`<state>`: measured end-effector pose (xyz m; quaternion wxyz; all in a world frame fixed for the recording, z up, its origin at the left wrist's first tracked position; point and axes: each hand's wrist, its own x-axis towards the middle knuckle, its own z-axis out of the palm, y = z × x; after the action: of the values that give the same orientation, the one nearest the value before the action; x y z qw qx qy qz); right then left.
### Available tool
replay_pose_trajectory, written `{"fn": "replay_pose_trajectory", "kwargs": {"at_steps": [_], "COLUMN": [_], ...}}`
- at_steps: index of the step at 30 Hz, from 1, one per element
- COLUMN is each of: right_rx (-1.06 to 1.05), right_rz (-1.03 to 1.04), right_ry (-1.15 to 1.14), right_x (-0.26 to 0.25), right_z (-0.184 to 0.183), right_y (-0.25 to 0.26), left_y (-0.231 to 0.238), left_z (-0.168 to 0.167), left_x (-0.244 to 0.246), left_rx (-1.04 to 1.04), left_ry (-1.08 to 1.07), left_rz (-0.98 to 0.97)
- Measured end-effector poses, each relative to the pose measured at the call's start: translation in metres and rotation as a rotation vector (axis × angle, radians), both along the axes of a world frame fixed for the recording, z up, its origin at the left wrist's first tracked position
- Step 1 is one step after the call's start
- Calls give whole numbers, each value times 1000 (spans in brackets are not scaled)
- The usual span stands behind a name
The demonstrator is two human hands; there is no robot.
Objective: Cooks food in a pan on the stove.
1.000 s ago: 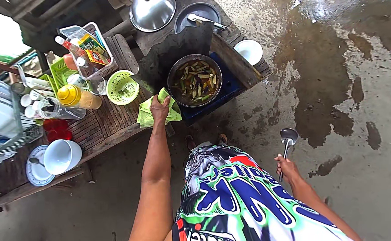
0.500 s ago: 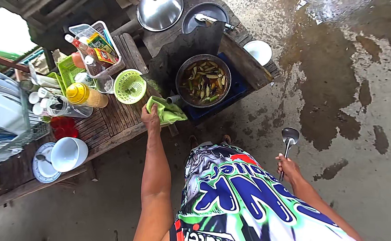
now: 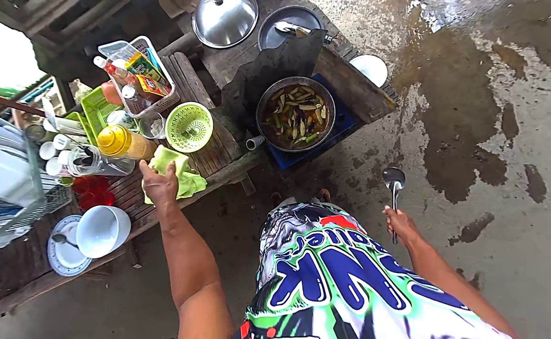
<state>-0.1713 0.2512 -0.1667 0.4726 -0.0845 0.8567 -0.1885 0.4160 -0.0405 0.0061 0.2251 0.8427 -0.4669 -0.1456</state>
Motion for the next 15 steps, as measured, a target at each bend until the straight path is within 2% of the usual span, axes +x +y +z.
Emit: {"fn": "replay_pose_trajectory", "kwargs": {"at_steps": [2, 4, 6, 10, 12, 15], "right_rx": [-56, -169, -368, -844, -978, -1031], "right_rz": [127, 167, 81, -189, -177, -12], "right_ry": [70, 92, 31, -362, -496, -586], "right_x": [14, 33, 55, 102, 122, 140], "right_z": [15, 37, 58, 103, 119, 130], "right_y": [-16, -33, -48, -86, -100, -116], "left_y": [2, 7, 17, 56, 79, 99], "left_z": [-5, -12, -28, -61, -52, -23], "left_x": [-10, -33, -73, -168, -211, -253], "left_rx": [133, 192, 272, 432, 448, 481], "left_ry": [-24, 43, 139, 403, 656, 910], "left_rz": [-100, -264, -463, -1020, -1191, -1291]}}
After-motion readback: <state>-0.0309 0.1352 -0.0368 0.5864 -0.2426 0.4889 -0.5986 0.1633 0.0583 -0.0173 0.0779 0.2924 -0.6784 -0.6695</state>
